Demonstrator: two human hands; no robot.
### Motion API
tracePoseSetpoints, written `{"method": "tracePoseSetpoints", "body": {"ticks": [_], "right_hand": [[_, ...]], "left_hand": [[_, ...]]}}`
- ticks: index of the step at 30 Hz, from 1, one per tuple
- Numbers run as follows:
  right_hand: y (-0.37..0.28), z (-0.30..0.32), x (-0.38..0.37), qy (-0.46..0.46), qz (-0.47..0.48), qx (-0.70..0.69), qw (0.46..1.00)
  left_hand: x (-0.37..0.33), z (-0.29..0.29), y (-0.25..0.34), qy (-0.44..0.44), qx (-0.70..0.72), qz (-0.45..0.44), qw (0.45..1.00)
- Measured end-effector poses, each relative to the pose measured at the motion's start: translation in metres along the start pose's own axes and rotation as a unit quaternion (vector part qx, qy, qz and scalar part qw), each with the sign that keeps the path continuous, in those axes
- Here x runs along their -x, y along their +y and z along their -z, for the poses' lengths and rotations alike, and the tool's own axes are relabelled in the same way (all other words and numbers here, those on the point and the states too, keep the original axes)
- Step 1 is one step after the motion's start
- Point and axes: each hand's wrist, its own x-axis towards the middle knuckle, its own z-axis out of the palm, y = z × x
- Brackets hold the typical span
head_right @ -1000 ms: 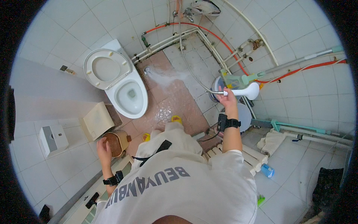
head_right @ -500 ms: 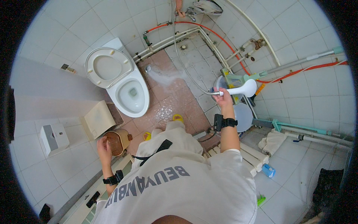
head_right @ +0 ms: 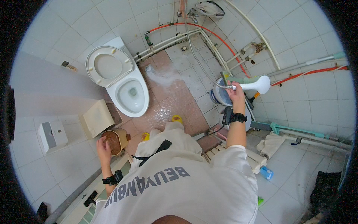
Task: Rinsing the bathroom floor with water and using a squeegee to push it into the drain.
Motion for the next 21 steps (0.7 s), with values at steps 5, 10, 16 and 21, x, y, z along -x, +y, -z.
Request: {"method": "tracePoseSetpoints", "body": {"ticks": [5,10,16,21], "right_hand": [[-0.016,-0.011,0.002,0.02,-0.015,-0.035,0.999],[-0.019,-0.013,-0.001,0.003,-0.021,-0.029,0.999],[-0.021,-0.017,-0.01,-0.012,-0.008,-0.002,1.0],[-0.021,-0.022,-0.02,-0.002,0.017,-0.021,1.0]], "left_hand": [[0.001,-0.004,-0.009,0.026,-0.033,-0.053,0.998],[0.001,-0.005,-0.007,0.026,-0.032,-0.065,0.997],[0.003,-0.002,-0.002,0.023,-0.031,-0.058,0.998],[0.004,-0.001,-0.003,0.023,-0.023,-0.047,0.998]]}}
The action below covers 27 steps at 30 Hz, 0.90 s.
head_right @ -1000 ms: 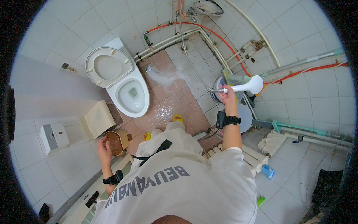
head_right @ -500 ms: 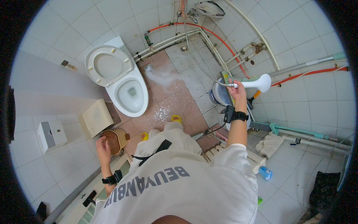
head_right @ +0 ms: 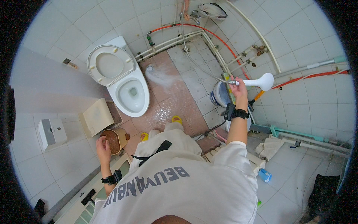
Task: Rinsing the bathroom floor with water and using a squeegee to push it into the drain.
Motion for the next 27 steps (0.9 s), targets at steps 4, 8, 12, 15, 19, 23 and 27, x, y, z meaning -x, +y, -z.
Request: {"method": "tracePoseSetpoints", "body": {"ticks": [4,8,12,15,19,23,27], "right_hand": [[0.004,-0.005,-0.001,-0.016,0.007,0.017,1.0],[0.007,-0.008,-0.006,-0.027,0.009,0.016,0.999],[0.009,-0.017,-0.004,-0.045,-0.004,0.0,0.999],[0.009,-0.025,-0.001,-0.039,-0.004,0.001,0.999],[0.009,-0.028,-0.012,-0.063,0.001,-0.029,0.998],[0.011,-0.031,-0.021,-0.075,-0.002,-0.042,0.996],[0.018,-0.042,-0.013,-0.066,0.022,-0.002,0.998]], "left_hand": [[0.001,0.003,0.005,-0.001,-0.001,0.009,1.0],[0.001,0.003,0.002,0.011,-0.003,-0.014,1.0],[0.002,0.001,-0.007,0.017,-0.022,-0.043,0.999],[0.003,0.001,-0.005,0.018,-0.003,-0.035,0.999],[0.004,0.002,-0.003,0.019,0.009,-0.017,1.0],[0.005,0.002,-0.005,0.021,0.002,-0.016,1.0],[0.009,0.003,-0.004,0.018,0.012,0.006,1.0]]}}
